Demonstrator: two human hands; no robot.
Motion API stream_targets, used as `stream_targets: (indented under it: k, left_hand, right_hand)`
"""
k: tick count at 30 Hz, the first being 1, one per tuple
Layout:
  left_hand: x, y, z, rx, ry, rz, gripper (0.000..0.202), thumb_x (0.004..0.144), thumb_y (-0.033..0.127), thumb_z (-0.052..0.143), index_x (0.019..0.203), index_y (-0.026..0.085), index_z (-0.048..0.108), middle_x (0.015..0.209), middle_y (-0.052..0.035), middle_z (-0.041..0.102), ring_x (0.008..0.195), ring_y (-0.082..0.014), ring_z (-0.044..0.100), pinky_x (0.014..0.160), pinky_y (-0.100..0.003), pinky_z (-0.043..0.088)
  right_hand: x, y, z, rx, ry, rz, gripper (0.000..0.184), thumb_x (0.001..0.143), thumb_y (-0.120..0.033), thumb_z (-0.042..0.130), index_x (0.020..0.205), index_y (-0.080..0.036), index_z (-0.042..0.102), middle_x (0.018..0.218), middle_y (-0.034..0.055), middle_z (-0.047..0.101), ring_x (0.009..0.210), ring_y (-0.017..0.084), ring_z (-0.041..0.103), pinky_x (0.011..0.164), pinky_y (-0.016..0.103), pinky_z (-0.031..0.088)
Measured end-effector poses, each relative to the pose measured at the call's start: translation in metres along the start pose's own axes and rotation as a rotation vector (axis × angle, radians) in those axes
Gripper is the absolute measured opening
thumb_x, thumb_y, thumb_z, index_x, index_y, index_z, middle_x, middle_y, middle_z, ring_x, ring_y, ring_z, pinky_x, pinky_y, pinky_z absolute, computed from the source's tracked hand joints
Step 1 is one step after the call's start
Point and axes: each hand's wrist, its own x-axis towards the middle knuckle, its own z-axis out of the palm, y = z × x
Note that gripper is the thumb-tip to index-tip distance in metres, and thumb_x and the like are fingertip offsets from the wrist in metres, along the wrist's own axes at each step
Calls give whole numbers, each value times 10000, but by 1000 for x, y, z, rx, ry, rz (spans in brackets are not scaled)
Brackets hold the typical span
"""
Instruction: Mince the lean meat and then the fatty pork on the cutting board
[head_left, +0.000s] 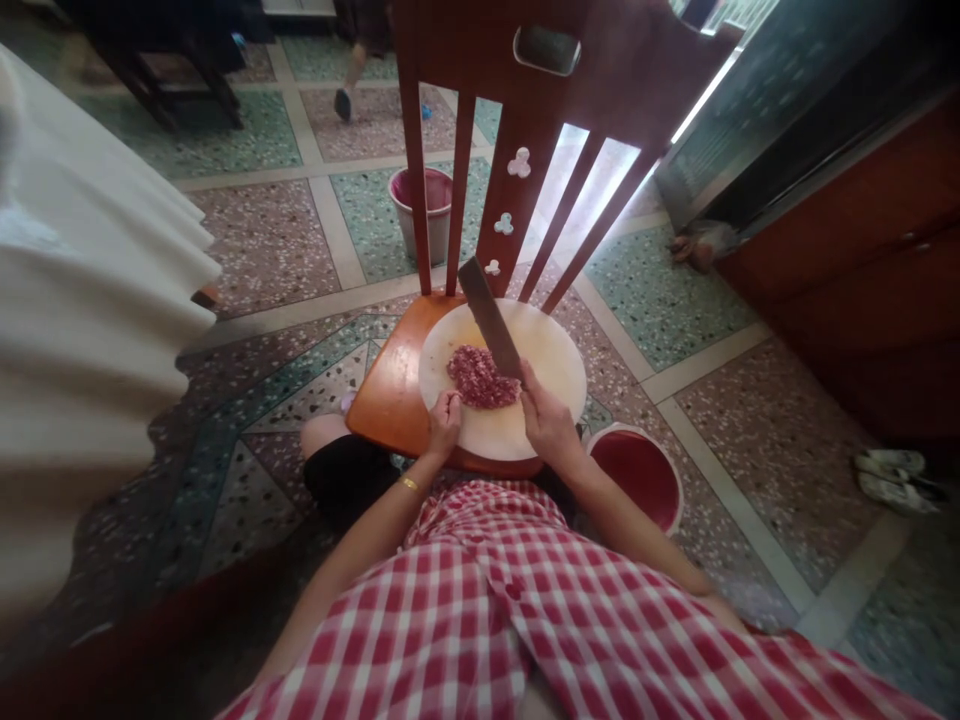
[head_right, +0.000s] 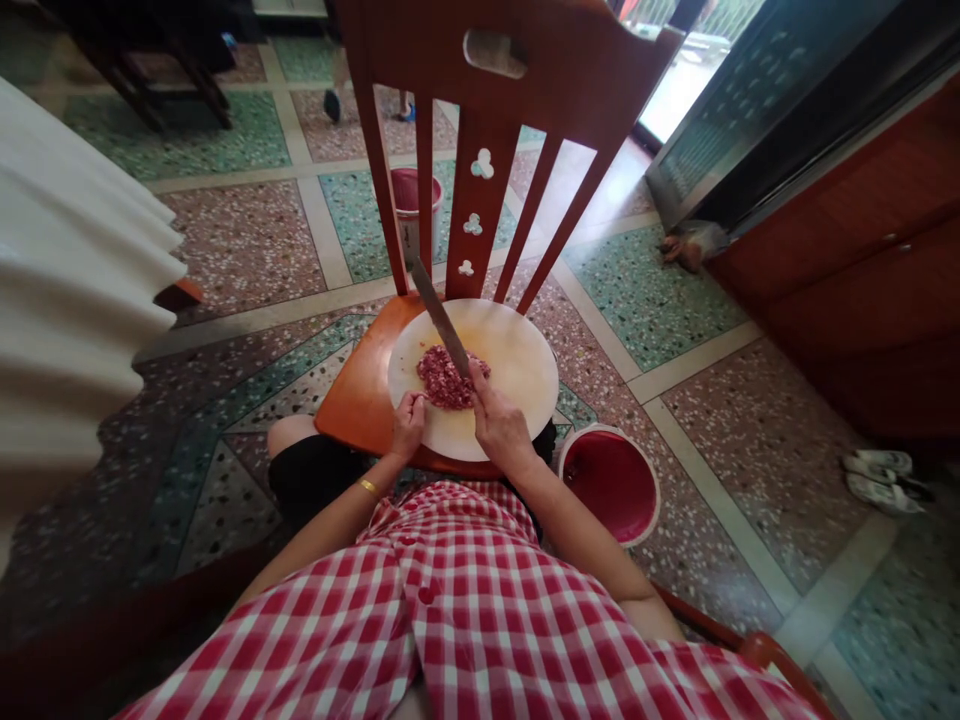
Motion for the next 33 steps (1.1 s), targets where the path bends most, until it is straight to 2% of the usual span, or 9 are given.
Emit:
stream_targets:
  k: [3,5,9,11,16,17,22,28,33]
  left_hand:
    - [0,2,-1,12,5,0,208,852,313,368,857,178,526,675,7,520,638,-119,493,629,-230,391]
    - [0,3,-2,14,0,-3,198,849,303,372,851,179,526,668,8,520,640,-119,496,632,-230,393]
    - [0,5,-2,-27,12,-28,209,855,314,364,851,181,525,672,10,517,635,-116,492,633,-227,396]
    - [1,5,-1,-39,26,-39,213,858,319,359,854,182,522,689,7,523,648,-116,495,642,-227,398]
    - [7,9,2,-24,39,-8,205,855,319,366,856,184,521,721,0,531,684,-119,501,671,-227,398]
    - [8,10,3,-22,28,5,210,856,322,364,862,184,522,722,0,530,682,-119,501,669,-225,399]
    - [15,6,7,26,16,24,230,862,328,348,874,183,526,731,-5,539,686,-120,508,680,-224,403]
    - [15,1,6,48,13,43,214,861,305,360,869,180,534,775,-21,571,724,-128,524,697,-230,403]
    - [14,2,7,61,-3,55,211,862,304,363,867,177,531,756,-16,564,695,-124,516,674,-227,396]
  right_hand:
    - [-2,5,12,-73,-174,86,534,918,-238,314,1433,-175,186,956,115,692,743,194,663,705,282,507]
    - [-4,7,12,-69,-233,88,524,913,-241,332,1425,-201,223,958,99,694,725,194,665,693,285,512]
    - [-3,4,-5,25,-12,-18,518,930,-265,291,1433,-190,193,1175,117,601,922,193,629,821,290,476]
    - [-1,3,-6,5,59,4,529,933,-251,274,1440,-158,152,1192,139,585,950,197,617,843,297,466]
    - [2,13,10,-65,-201,118,546,911,-223,340,1432,-226,177,1092,84,651,843,192,655,772,297,499]
    - [2,15,8,-44,-209,114,534,915,-235,338,1429,-238,194,1093,75,652,852,193,654,775,298,499]
    - [1,13,-9,13,34,67,514,940,-271,267,1436,-171,175,1157,124,611,969,206,613,860,308,457]
    - [5,26,2,-56,-191,164,493,913,-248,337,1404,-223,287,1096,87,650,824,211,657,758,313,502]
    - [3,25,-17,-14,38,99,500,937,-296,264,1428,-213,215,1176,90,606,950,204,619,837,296,462]
